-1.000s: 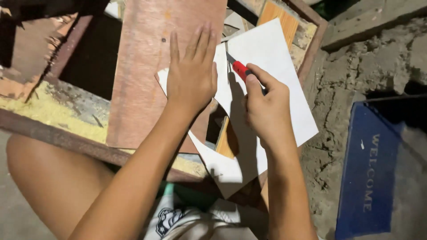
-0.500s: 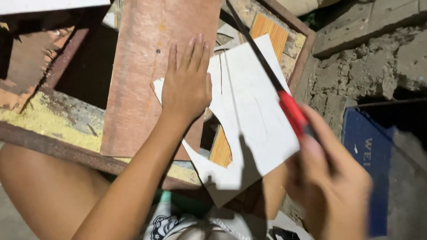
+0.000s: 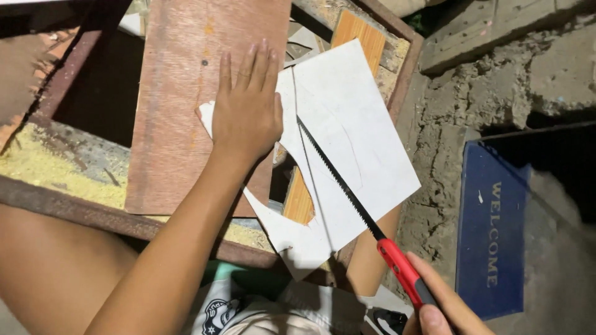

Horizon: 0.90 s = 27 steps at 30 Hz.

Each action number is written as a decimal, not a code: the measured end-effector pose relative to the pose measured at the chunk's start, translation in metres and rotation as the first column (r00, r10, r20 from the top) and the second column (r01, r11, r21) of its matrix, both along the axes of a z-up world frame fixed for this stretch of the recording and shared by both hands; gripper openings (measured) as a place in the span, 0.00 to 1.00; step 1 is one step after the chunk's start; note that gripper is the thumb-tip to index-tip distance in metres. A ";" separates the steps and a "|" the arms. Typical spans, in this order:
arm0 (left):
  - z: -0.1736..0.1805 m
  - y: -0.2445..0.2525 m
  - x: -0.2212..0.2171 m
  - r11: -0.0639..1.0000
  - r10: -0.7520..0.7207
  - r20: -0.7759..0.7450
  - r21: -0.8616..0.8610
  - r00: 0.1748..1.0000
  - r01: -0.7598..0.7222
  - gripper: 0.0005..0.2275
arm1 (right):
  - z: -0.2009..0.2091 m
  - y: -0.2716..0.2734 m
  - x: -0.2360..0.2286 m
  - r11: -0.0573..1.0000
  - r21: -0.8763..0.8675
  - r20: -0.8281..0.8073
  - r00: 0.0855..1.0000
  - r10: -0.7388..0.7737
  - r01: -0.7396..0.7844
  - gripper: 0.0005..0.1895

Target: The person uses a red-handled hand saw to cut a white foam sheet along a pre-drawn curved outline. They hold the foam steady with the left hand and guide the saw with the right, periodically repositioning the sheet to follow the curve.

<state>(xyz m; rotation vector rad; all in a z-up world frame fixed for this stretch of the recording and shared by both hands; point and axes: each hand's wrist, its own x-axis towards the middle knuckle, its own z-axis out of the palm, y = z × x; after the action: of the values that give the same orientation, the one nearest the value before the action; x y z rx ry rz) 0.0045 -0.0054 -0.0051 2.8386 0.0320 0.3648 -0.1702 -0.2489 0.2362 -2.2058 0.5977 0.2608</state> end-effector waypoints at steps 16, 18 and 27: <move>-0.003 0.006 0.000 0.991 -0.063 -0.009 -0.119 0.998 0.062 0.27 | -0.120 0.069 0.110 0.810 -0.209 0.017 0.826 0.563 -0.548 0.26; 0.002 0.006 -0.003 0.990 -0.059 -0.027 -0.126 0.998 0.055 0.28 | -0.128 0.092 0.122 0.813 -0.141 0.030 0.819 0.574 -0.565 0.26; 0.008 0.005 0.000 0.994 -0.061 0.145 -0.084 0.988 0.073 0.30 | -0.136 0.082 0.123 0.912 0.094 0.190 0.906 0.377 -0.399 0.26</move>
<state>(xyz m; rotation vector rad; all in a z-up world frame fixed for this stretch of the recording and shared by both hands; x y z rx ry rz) 0.0047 0.0001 0.0030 2.7102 -0.0741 0.5368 -0.0473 -0.1664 0.1001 -2.1765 0.0378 0.3058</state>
